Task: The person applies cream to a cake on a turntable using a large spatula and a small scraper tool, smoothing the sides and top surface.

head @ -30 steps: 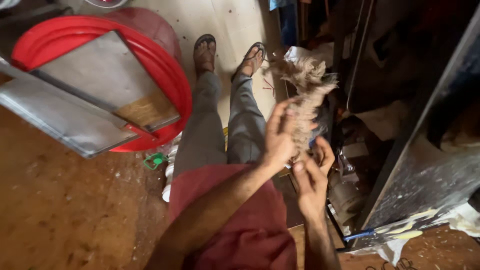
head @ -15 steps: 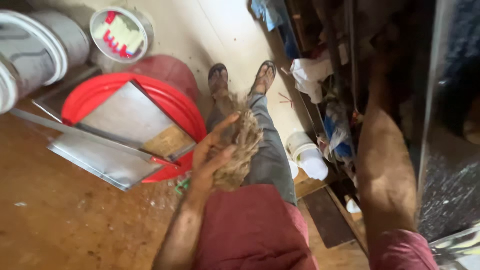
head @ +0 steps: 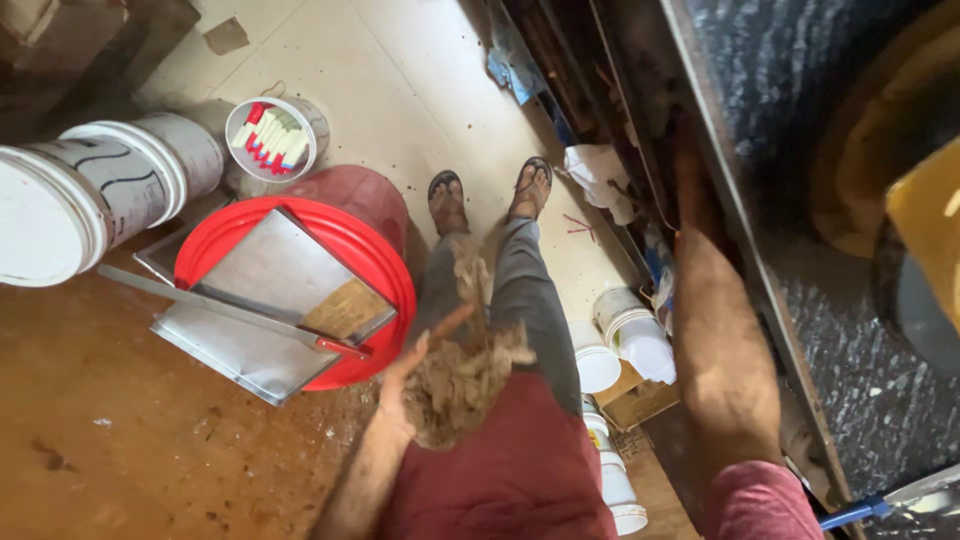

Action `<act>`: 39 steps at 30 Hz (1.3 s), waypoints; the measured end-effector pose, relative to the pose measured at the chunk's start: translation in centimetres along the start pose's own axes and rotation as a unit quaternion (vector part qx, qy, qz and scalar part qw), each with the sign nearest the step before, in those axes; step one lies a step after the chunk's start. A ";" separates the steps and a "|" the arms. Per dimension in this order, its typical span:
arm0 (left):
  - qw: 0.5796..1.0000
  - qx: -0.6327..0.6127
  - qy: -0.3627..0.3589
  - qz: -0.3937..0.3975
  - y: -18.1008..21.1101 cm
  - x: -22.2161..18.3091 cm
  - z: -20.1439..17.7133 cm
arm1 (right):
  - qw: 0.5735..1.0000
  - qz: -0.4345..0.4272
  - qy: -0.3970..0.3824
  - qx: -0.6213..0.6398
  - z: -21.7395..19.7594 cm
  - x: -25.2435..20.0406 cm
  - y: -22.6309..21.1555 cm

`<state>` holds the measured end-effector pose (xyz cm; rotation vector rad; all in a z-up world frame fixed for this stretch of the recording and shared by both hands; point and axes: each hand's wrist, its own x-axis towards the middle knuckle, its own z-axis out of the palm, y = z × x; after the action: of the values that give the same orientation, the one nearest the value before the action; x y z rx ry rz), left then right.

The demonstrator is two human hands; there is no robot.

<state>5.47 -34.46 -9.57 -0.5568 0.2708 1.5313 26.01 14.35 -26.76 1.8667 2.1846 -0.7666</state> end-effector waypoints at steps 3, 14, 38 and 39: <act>0.990 -0.033 0.120 -0.062 -2.3 -0.7 -2.2 | 0.999 -0.007 0.042 0.017 -0.4 0.1 0.6; 0.994 0.005 0.093 -0.051 0.2 -1.6 -1.0 | 0.952 -0.029 0.159 0.260 1.6 -22.5 -1.5; 0.932 0.361 -0.013 -0.034 -7.8 13.6 11.3 | 0.916 -0.089 0.028 0.390 -13.0 -37.5 -3.8; 0.879 0.474 -0.050 -0.025 -9.0 14.3 11.0 | 0.913 -0.259 0.110 0.294 -12.5 -37.2 -5.1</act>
<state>12.97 -16.13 -5.91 0.2946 0.8539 1.1807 31.17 -12.54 1.83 1.6432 2.8889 -1.5238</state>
